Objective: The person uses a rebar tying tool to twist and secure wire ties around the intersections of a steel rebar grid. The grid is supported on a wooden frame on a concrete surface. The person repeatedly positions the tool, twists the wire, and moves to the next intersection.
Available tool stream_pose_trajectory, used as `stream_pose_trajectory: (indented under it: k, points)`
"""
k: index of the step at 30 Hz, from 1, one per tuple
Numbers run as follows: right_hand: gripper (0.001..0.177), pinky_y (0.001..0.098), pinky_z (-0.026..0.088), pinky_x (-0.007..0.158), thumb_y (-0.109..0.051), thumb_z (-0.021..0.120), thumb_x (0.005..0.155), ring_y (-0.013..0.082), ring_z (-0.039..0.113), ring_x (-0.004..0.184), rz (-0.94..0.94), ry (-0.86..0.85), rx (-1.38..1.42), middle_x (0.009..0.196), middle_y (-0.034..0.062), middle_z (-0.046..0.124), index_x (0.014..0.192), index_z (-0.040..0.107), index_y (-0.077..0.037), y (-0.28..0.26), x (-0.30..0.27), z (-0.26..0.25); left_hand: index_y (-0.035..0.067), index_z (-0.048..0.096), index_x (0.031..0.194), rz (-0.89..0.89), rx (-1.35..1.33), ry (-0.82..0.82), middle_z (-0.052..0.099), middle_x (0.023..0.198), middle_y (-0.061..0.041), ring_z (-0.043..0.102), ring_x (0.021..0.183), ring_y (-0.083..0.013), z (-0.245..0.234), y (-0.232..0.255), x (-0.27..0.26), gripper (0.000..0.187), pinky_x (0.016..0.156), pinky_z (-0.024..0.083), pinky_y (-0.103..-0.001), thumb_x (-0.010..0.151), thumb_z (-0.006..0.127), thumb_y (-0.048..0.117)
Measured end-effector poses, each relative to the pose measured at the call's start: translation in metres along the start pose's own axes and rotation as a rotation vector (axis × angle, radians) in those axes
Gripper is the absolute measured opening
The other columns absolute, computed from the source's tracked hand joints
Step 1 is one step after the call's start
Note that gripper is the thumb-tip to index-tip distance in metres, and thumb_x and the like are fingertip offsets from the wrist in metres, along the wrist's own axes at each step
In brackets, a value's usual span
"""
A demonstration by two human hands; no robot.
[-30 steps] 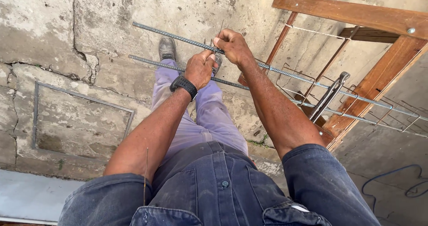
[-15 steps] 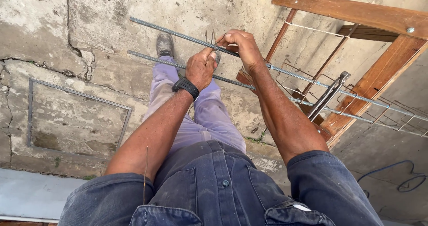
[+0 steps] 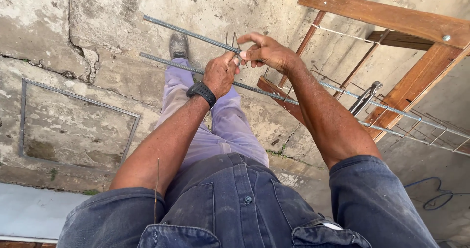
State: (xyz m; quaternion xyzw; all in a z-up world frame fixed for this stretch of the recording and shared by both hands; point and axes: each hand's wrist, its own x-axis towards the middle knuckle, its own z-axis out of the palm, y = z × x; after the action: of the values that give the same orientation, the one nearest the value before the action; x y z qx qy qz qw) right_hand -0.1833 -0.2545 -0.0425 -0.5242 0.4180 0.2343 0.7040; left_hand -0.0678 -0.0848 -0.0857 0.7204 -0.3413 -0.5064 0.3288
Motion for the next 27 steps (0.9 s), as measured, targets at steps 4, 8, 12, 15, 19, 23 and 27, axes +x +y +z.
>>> stream_pose_trajectory:
  k: [4,8,12,15,19,23,27]
  points:
    - [0.050,0.0200,0.049,0.061,-0.029,0.078,0.084,0.0076,0.062,0.065,-0.092,0.041,0.036,0.083,0.0078,0.071,0.122,0.058,-0.003,0.027,0.016,0.000,0.018,0.067,0.119,-0.082,-0.035,-0.055,0.074,0.075,0.003,0.071,0.079,-0.0257,0.003,-0.016,0.001,0.028,0.074,0.055,-0.042,0.103,0.046,0.028]
    - [0.047,0.0191,0.049,0.061,-0.027,0.075,0.086,0.0073,0.062,0.067,-0.089,-0.012,0.056,0.085,0.0072,0.070,0.124,0.059,-0.004,0.025,0.018,-0.004,0.020,0.065,0.127,-0.099,-0.046,-0.083,0.073,0.075,0.003,0.069,0.078,-0.0254,0.007,-0.023,0.007,0.032,0.073,0.054,-0.041,0.103,0.045,0.028]
    - [0.042,0.0192,0.051,0.063,-0.026,0.078,0.086,0.0072,0.062,0.068,-0.105,-0.047,-0.039,0.085,0.0065,0.071,0.119,0.064,-0.004,0.029,0.021,-0.009,0.020,0.065,0.127,-0.089,-0.053,-0.092,0.074,0.077,0.003,0.069,0.079,-0.0249,0.007,-0.023,0.008,0.032,0.075,0.054,-0.039,0.103,0.045,0.026]
    - [0.031,0.0207,0.050,0.062,-0.024,0.080,0.087,0.0078,0.059,0.068,-0.146,-0.024,-0.154,0.079,0.0058,0.069,0.110,0.069,-0.006,0.038,0.030,-0.004,0.018,0.067,0.116,-0.088,-0.046,-0.098,0.074,0.077,0.002,0.070,0.080,-0.0273,0.000,-0.014,0.004,0.027,0.075,0.053,-0.041,0.102,0.046,0.026]
    - [0.019,0.0216,0.050,0.052,-0.020,0.080,0.090,0.0096,0.059,0.056,-0.223,0.011,-0.225,0.067,0.0071,0.063,0.098,0.071,-0.007,0.054,0.042,-0.008,0.014,0.068,0.113,-0.024,-0.017,-0.071,0.075,0.087,-0.006,0.071,0.086,-0.0335,0.008,-0.036,0.007,0.027,0.076,0.055,-0.044,0.103,0.045,0.024]
    - [0.018,0.0248,0.056,0.048,-0.019,0.080,0.091,0.0149,0.065,0.052,-0.237,-0.002,-0.313,0.064,0.0123,0.065,0.096,0.070,-0.004,0.010,0.016,-0.003,0.011,0.065,0.120,0.034,-0.019,-0.059,0.074,0.094,-0.011,0.070,0.091,-0.0363,0.005,-0.030,0.007,0.028,0.078,0.056,-0.046,0.104,0.045,0.021]
    - [0.022,0.0352,0.056,0.057,-0.032,0.071,0.100,0.0246,0.069,0.059,-0.391,0.011,-0.725,0.065,0.0100,0.067,0.094,0.066,-0.011,0.006,0.014,-0.010,0.007,0.060,0.126,0.101,0.080,-0.045,0.066,0.104,-0.020,0.065,0.096,-0.0460,0.001,-0.021,0.002,0.030,0.082,0.056,-0.052,0.106,0.044,0.021]
